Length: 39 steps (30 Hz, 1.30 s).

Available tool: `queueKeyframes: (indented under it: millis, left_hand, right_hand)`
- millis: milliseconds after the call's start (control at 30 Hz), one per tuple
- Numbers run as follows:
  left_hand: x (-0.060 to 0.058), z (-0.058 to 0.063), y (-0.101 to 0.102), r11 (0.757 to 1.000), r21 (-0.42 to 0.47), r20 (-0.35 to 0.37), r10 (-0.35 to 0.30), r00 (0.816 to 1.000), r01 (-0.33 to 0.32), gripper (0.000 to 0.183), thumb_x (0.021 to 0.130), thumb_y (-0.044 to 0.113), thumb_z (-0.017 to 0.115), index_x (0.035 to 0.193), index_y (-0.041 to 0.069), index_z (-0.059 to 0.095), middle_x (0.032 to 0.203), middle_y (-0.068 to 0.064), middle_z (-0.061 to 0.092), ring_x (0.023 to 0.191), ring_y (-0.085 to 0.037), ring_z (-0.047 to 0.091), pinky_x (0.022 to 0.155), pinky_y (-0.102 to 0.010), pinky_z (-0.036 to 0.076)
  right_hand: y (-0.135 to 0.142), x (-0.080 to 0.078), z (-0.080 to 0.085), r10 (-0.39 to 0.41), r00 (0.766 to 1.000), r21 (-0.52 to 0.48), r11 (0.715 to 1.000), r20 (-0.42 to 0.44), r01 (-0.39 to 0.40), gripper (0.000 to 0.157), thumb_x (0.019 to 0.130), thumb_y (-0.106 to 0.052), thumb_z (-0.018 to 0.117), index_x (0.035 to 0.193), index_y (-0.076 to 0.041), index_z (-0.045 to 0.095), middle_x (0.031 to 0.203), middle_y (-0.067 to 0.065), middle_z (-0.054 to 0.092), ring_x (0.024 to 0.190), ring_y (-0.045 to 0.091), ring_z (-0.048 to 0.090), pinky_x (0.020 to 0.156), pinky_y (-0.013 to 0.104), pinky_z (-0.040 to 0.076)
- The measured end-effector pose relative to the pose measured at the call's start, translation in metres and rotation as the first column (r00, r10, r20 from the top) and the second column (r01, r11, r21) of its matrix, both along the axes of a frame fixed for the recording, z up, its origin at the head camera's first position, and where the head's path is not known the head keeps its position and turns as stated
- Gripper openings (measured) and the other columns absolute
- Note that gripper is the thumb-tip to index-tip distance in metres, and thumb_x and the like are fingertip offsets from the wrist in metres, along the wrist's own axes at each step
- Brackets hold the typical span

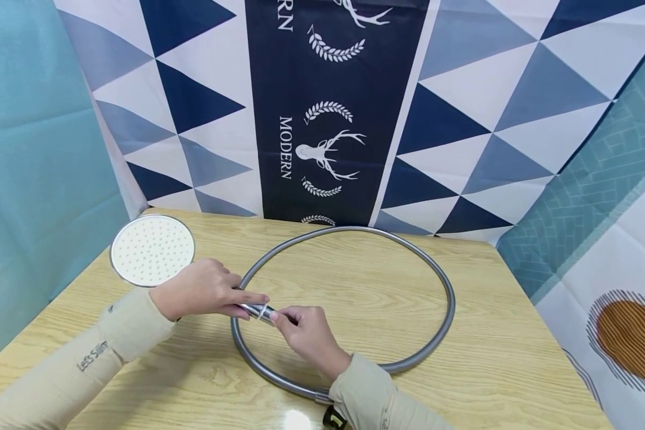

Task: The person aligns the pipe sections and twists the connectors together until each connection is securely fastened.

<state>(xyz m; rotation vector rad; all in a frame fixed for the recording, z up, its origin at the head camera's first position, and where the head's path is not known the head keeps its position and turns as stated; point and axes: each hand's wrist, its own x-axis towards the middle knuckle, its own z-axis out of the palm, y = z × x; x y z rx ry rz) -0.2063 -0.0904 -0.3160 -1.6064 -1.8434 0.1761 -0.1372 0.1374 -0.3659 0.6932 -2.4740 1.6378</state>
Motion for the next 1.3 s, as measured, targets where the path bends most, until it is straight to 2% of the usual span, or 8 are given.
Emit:
queueKeyframes:
  millis: [200, 333, 500, 633, 733, 900, 1033, 1300]
  left_hand:
    - [0.000, -0.001, 0.002, 1.000, 0.014, -0.027, -0.003, 1.000, 0.003, 0.037, 0.080, 0.055, 0.069, 0.110, 0.033, 0.067, 0.050, 0.009, 0.041, 0.040, -0.004, 0.023, 0.038, -0.018, 0.025]
    - [0.000, -0.002, 0.002, 1.000, 0.020, -0.030, -0.014, 0.999, 0.014, 0.038, 0.078, 0.054, 0.070, 0.109, 0.032, 0.067, 0.050, 0.009, 0.042, 0.040, -0.004, 0.023, 0.038, -0.018, 0.026]
    - [0.000, 0.000, 0.002, 1.000, -0.004, 0.004, 0.028, 1.000, -0.028, 0.035, 0.082, 0.053, 0.068, 0.110, 0.032, 0.067, 0.050, 0.009, 0.042, 0.040, -0.004, 0.025, 0.039, -0.017, 0.026]
    - [0.001, 0.000, 0.001, 0.998, -0.016, 0.018, 0.064, 0.998, -0.064, 0.035, 0.083, 0.054, 0.066, 0.111, 0.034, 0.067, 0.051, 0.008, 0.042, 0.039, -0.004, 0.027, 0.039, -0.017, 0.026]
    - [0.001, 0.000, 0.000, 0.997, -0.014, 0.018, 0.074, 0.997, -0.074, 0.035, 0.083, 0.055, 0.066, 0.111, 0.034, 0.066, 0.051, 0.008, 0.043, 0.039, -0.005, 0.027, 0.039, -0.017, 0.025]
    - [-0.001, -0.001, 0.000, 0.998, 0.002, 0.032, 0.060, 0.998, -0.060, 0.034, 0.083, 0.054, 0.066, 0.110, 0.033, 0.066, 0.052, 0.007, 0.044, 0.038, -0.005, 0.031, 0.039, -0.017, 0.026]
    - [-0.002, 0.000, 0.000, 0.999, 0.004, 0.043, 0.053, 0.998, -0.053, 0.033, 0.083, 0.053, 0.066, 0.110, 0.033, 0.066, 0.052, 0.007, 0.045, 0.038, -0.005, 0.033, 0.039, -0.017, 0.027]
    - [-0.002, 0.000, 0.000, 0.999, 0.005, 0.040, 0.051, 0.998, -0.051, 0.035, 0.081, 0.052, 0.069, 0.110, 0.033, 0.067, 0.051, 0.007, 0.045, 0.038, -0.005, 0.032, 0.039, -0.017, 0.026]
  right_hand:
    - [0.002, -0.002, -0.001, 0.014, 0.994, 0.014, 1.000, -0.108, -0.013, 0.024, 0.092, -0.001, 0.059, 0.071, 0.007, 0.067, 0.050, -0.008, 0.040, 0.045, -0.003, 0.030, 0.041, 0.019, 0.024]
    - [0.002, -0.002, -0.001, 0.028, 0.998, 0.005, 1.000, -0.062, -0.027, 0.032, 0.094, -0.003, 0.055, 0.064, 0.005, 0.060, 0.050, -0.009, 0.037, 0.044, -0.002, 0.028, 0.041, 0.019, 0.023]
    - [0.000, -0.002, -0.003, 0.003, 0.999, 0.005, 1.000, 0.032, -0.003, 0.022, 0.096, -0.009, 0.057, 0.099, 0.011, 0.067, 0.054, -0.007, 0.042, 0.046, 0.001, 0.034, 0.043, 0.020, 0.028]
    - [0.000, -0.002, -0.008, 0.002, 1.000, -0.020, 1.000, -0.018, -0.003, 0.042, 0.088, -0.007, 0.068, 0.126, 0.008, 0.057, 0.061, 0.002, 0.056, 0.051, 0.001, 0.040, 0.045, 0.021, 0.036]
    - [-0.001, -0.002, -0.011, 0.017, 0.993, -0.066, 0.997, -0.117, -0.025, 0.043, 0.082, -0.001, 0.073, 0.121, 0.009, 0.060, 0.080, 0.016, 0.069, 0.059, 0.003, 0.053, 0.049, 0.021, 0.045]
    - [-0.004, -0.003, -0.014, 0.005, 0.970, -0.104, 0.994, -0.244, -0.032, 0.029, 0.079, 0.005, 0.074, 0.107, 0.011, 0.067, 0.099, 0.023, 0.068, 0.079, 0.018, 0.068, 0.062, 0.025, 0.054]
    - [-0.005, -0.002, -0.014, -0.009, 0.968, -0.122, 0.992, -0.251, -0.023, 0.027, 0.078, 0.008, 0.073, 0.104, 0.012, 0.068, 0.097, 0.023, 0.069, 0.080, 0.021, 0.069, 0.062, 0.025, 0.055]
    - [-0.006, -0.002, -0.013, -0.032, 0.979, -0.134, 0.991, -0.202, 0.004, 0.029, 0.076, 0.007, 0.075, 0.104, 0.012, 0.068, 0.096, 0.023, 0.069, 0.075, 0.004, 0.063, 0.058, 0.023, 0.053]
